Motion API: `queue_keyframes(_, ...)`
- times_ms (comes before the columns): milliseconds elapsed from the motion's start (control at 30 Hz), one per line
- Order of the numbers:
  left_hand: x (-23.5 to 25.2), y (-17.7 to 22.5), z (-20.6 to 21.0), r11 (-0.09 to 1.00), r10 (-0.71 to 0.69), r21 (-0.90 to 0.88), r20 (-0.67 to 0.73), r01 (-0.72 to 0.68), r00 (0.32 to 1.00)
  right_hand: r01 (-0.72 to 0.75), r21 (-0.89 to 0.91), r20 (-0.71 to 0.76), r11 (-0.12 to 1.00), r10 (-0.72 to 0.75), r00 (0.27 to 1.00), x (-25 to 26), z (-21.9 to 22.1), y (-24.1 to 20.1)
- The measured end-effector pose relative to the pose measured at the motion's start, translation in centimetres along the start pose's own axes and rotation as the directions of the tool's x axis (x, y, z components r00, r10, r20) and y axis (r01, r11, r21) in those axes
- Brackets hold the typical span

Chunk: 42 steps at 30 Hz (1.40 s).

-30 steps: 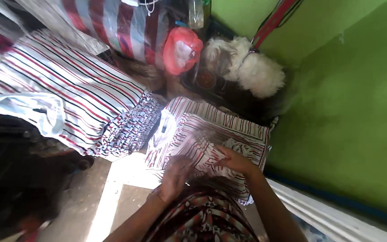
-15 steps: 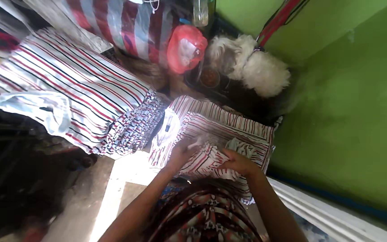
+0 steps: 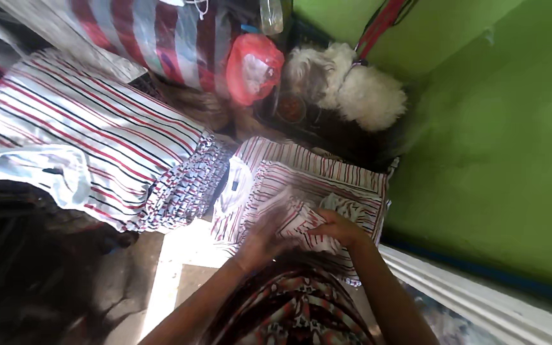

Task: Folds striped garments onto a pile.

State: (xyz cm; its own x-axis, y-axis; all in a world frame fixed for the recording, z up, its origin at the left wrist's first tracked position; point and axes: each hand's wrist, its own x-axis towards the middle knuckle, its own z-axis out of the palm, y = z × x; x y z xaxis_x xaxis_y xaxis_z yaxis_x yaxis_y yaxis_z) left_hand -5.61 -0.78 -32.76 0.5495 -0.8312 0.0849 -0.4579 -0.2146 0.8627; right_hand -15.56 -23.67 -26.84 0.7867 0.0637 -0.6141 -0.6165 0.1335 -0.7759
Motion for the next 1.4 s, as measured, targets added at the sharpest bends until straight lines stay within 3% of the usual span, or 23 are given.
queue_keyframes(67,0.8,0.0,0.4,0.992,-0.116,-0.016,0.222,0.123,0.968,0.027,-0.002,0.048,1.0,-0.027,0.998,0.0,0.1,0.0)
queue_keyframes(167,3.3,-0.3,0.0,0.948,-0.22,-0.094,0.494,0.304,0.841,0.027,-0.077,0.074,0.997,-0.021,0.997,-0.2,-0.4,-0.5)
queue_keyframes(233,4.3,-0.3,-0.7,0.882,-0.257,-0.176,0.597,0.437,0.76,0.038,-0.162,0.055,0.986,-0.029,0.998,0.3,-0.7,-1.4)
queue_keyframes(333,4.3,-2.0,-1.5,0.597,-0.454,-0.337,0.605,0.728,0.653,-0.024,-0.364,-0.138,0.931,-0.029,0.99,3.3,0.3,-4.1)
queue_keyframes(433,4.3,-6.7,-0.3,0.323,-0.572,-0.507,0.569,0.799,0.592,0.055,-0.494,-0.435,0.868,-0.302,0.849,6.5,1.2,-3.6)
queue_keyframes(500,4.6,-8.1,-0.1,0.272,-0.573,-0.509,0.596,0.816,0.563,0.019,-0.493,-0.584,0.87,-0.347,0.734,5.5,0.7,-1.7)
queue_keyframes(633,5.1,-6.8,-0.4,0.35,-0.667,-0.39,0.535,0.852,0.518,-0.287,-0.365,-0.868,0.885,-0.213,0.448,-1.1,-1.2,7.5)
queue_keyframes(700,4.7,-5.7,-0.5,0.496,-0.719,-0.28,0.398,0.822,0.57,-0.341,-0.134,-0.915,0.93,0.017,0.404,-3.6,-1.1,11.6)
queue_keyframes(767,4.2,-4.8,-0.4,0.613,-0.746,-0.136,0.226,0.778,0.627,-0.292,0.047,-0.882,0.955,0.177,0.437,-4.5,-0.4,14.0)
queue_keyframes(833,3.5,-4.7,-0.1,0.626,-0.749,-0.113,0.188,0.772,0.635,-0.236,0.128,-0.823,0.963,0.236,0.516,-4.6,0.1,14.1)
queue_keyframes(967,3.3,-4.9,-0.1,0.55,-0.705,-0.196,0.412,0.812,0.577,-0.317,0.138,-0.732,0.938,0.312,0.605,-4.0,-0.2,12.1)
queue_keyframes(1100,4.7,-4.9,-0.5,0.501,-0.608,-0.347,0.51,0.792,0.608,-0.076,0.268,-0.707,0.961,0.249,0.662,-4.5,-1.4,12.7)
queue_keyframes(1167,5.9,-4.9,-0.8,0.46,-0.594,-0.409,0.518,0.788,0.616,0.016,0.315,-0.717,0.949,0.227,0.659,-4.8,-2.0,13.0)
queue_keyframes(1233,7.1,-5.5,-0.8,0.445,-0.621,-0.405,0.503,0.798,0.601,-0.013,0.275,-0.738,0.961,0.219,0.638,-4.3,-2.6,13.4)
queue_keyframes(1300,7.6,-5.5,-0.3,0.557,-0.655,-0.332,0.388,0.762,0.648,-0.079,0.218,-0.775,0.973,0.221,0.592,-3.3,-2.9,13.3)
queue_keyframes(1400,4.2,-6.0,-1.1,0.778,-0.597,-0.112,0.175,0.619,0.783,-0.199,0.123,-0.813,0.972,0.214,0.541,-2.7,-2.4,12.7)
